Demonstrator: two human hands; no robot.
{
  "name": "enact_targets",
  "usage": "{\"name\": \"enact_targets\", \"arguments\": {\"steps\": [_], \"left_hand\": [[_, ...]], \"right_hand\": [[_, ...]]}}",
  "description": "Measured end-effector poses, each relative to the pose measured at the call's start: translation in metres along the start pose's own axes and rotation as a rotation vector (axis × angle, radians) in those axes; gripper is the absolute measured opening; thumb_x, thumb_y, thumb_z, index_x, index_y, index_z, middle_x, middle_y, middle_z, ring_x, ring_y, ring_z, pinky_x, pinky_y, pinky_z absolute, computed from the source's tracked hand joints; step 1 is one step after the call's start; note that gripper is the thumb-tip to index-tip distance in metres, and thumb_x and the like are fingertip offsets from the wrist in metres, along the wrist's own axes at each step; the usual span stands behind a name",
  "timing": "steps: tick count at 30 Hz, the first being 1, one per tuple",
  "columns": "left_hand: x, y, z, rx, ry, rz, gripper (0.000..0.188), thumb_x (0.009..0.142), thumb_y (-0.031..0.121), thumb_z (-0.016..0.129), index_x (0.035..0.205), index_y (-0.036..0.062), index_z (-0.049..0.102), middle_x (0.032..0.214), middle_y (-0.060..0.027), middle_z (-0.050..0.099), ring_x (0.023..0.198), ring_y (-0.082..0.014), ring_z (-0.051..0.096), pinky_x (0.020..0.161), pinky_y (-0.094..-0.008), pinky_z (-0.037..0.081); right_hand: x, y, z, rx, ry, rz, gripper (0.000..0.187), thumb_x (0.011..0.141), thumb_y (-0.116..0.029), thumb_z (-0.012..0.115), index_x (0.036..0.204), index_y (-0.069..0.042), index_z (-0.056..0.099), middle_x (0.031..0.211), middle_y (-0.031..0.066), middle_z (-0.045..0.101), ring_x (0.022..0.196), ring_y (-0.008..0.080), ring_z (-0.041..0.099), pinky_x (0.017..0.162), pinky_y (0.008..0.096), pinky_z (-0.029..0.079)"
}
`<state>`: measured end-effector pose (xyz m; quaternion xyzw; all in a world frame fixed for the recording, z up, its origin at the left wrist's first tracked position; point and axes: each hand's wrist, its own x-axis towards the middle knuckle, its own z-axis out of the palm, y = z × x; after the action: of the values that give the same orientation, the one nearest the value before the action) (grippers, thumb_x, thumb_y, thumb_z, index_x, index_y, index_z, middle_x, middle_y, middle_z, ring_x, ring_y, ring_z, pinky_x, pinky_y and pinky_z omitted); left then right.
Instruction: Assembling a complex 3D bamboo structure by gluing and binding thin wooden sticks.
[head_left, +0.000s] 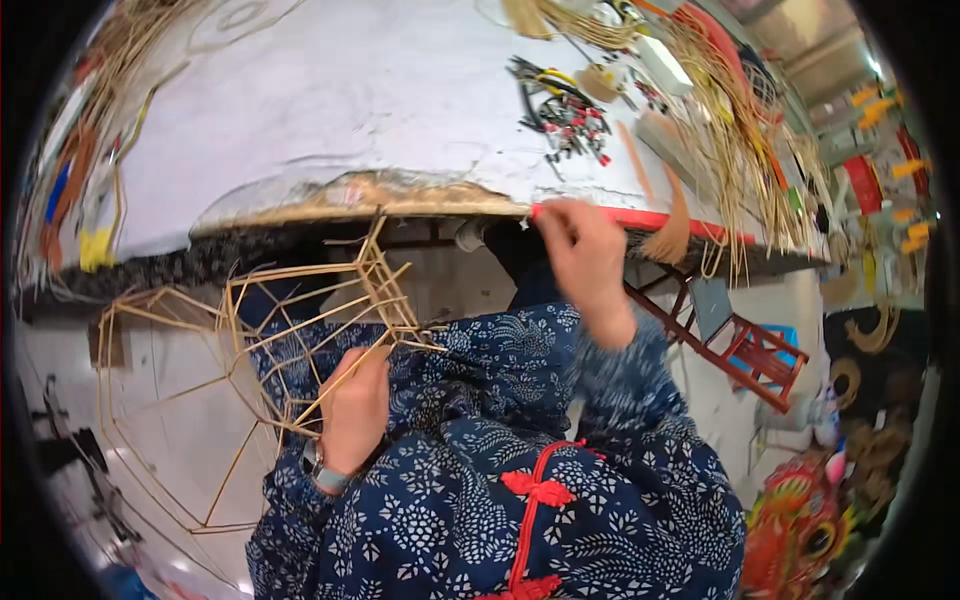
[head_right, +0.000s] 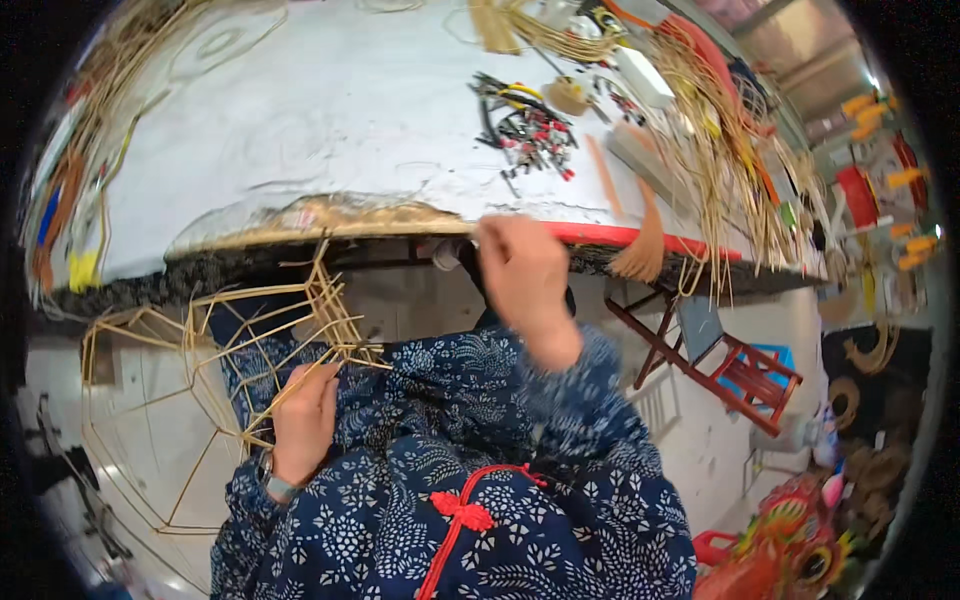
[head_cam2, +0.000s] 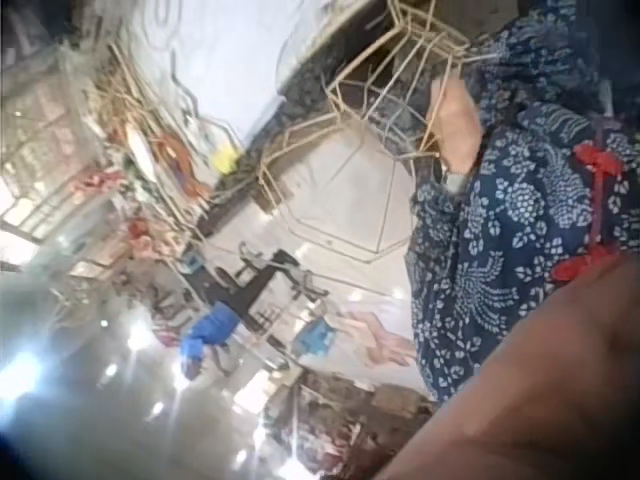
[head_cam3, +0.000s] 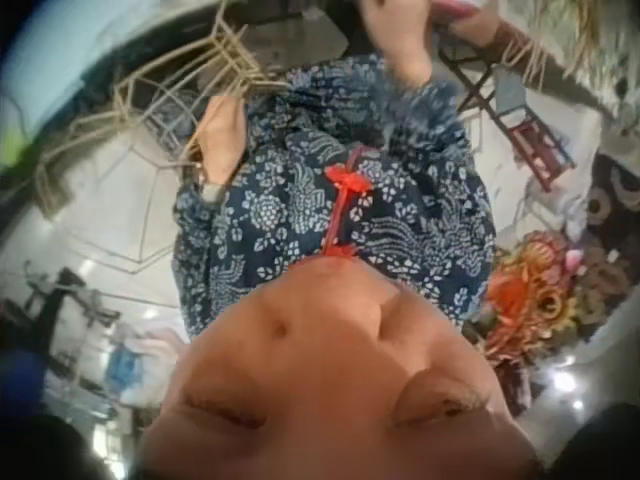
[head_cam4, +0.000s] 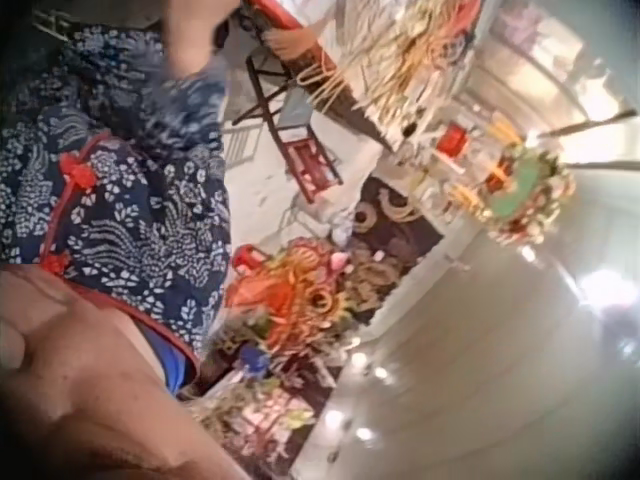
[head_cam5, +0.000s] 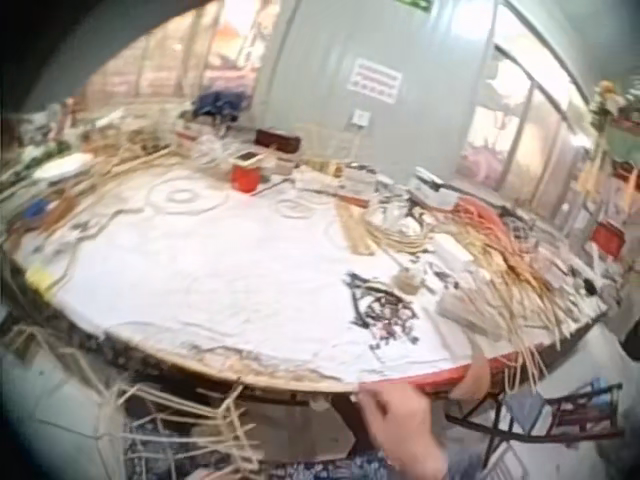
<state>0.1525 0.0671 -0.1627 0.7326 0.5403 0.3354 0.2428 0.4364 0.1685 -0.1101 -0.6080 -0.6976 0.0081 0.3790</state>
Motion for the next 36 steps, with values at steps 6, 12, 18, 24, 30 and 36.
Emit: {"name": "enact_targets", "arguments": {"steps": [6,12,18,24,30,36], "left_hand": [[0.019,0.004,0.003,0.148,-0.005,0.044,0.016,0.086,0.001,0.063,0.102,0.0008,0.067,0.090,-0.0181,0.065,0.081,-0.0371,0.064,0.070,-0.0415,0.052],[0.023,0.014,0.001,0.327,-0.085,0.004,0.020,0.085,0.005,0.066,0.104,-0.0003,0.067,0.094,-0.0173,0.066,0.084,-0.0359,0.065,0.073,-0.0409,0.052],[0.028,0.059,-0.033,0.272,-0.091,0.134,0.022,0.082,0.004,0.070,0.103,-0.0018,0.067,0.102,-0.0171,0.067,0.090,-0.0352,0.065,0.076,-0.0396,0.053],[0.056,0.088,-0.039,0.085,-0.013,0.202,0.022,0.080,-0.001,0.071,0.101,-0.0030,0.068,0.104,-0.0158,0.068,0.093,-0.0342,0.065,0.080,-0.0396,0.052],[0.070,0.066,-0.023,0.076,0.122,0.221,0.020,0.081,-0.003,0.068,0.101,-0.0026,0.068,0.101,-0.0154,0.068,0.092,-0.0331,0.065,0.081,-0.0382,0.052],[0.076,0.056,-0.019,-0.011,0.249,0.193,0.022,0.081,-0.006,0.067,0.102,-0.0006,0.070,0.100,-0.0133,0.069,0.091,-0.0295,0.067,0.077,-0.0357,0.054]], "right_hand": [[0.052,0.214,-0.050,-0.362,0.129,0.228,0.018,0.083,-0.016,0.070,0.086,0.001,0.071,0.080,0.0184,0.069,0.077,0.0342,0.068,0.068,0.0407,0.053],[0.061,0.260,-0.042,-0.563,0.009,0.228,0.017,0.079,-0.019,0.069,0.081,-0.002,0.073,0.083,0.0190,0.070,0.080,0.0391,0.067,0.071,0.0461,0.053],[0.072,0.245,-0.039,-0.700,0.033,0.236,0.015,0.078,-0.019,0.066,0.078,-0.006,0.074,0.083,0.0186,0.070,0.082,0.0398,0.067,0.074,0.0478,0.054],[0.073,0.230,-0.050,-0.640,0.001,0.313,0.015,0.079,-0.020,0.064,0.078,-0.009,0.075,0.083,0.0169,0.070,0.082,0.0384,0.068,0.073,0.0483,0.054],[0.069,0.226,-0.055,-0.586,0.075,0.236,0.011,0.079,-0.014,0.066,0.074,-0.005,0.071,0.083,0.0173,0.068,0.083,0.0383,0.065,0.076,0.0486,0.052],[0.062,0.209,-0.062,-0.570,0.127,0.162,0.012,0.082,-0.015,0.066,0.084,-0.005,0.070,0.086,0.0166,0.069,0.079,0.0360,0.066,0.072,0.0457,0.053]]}}
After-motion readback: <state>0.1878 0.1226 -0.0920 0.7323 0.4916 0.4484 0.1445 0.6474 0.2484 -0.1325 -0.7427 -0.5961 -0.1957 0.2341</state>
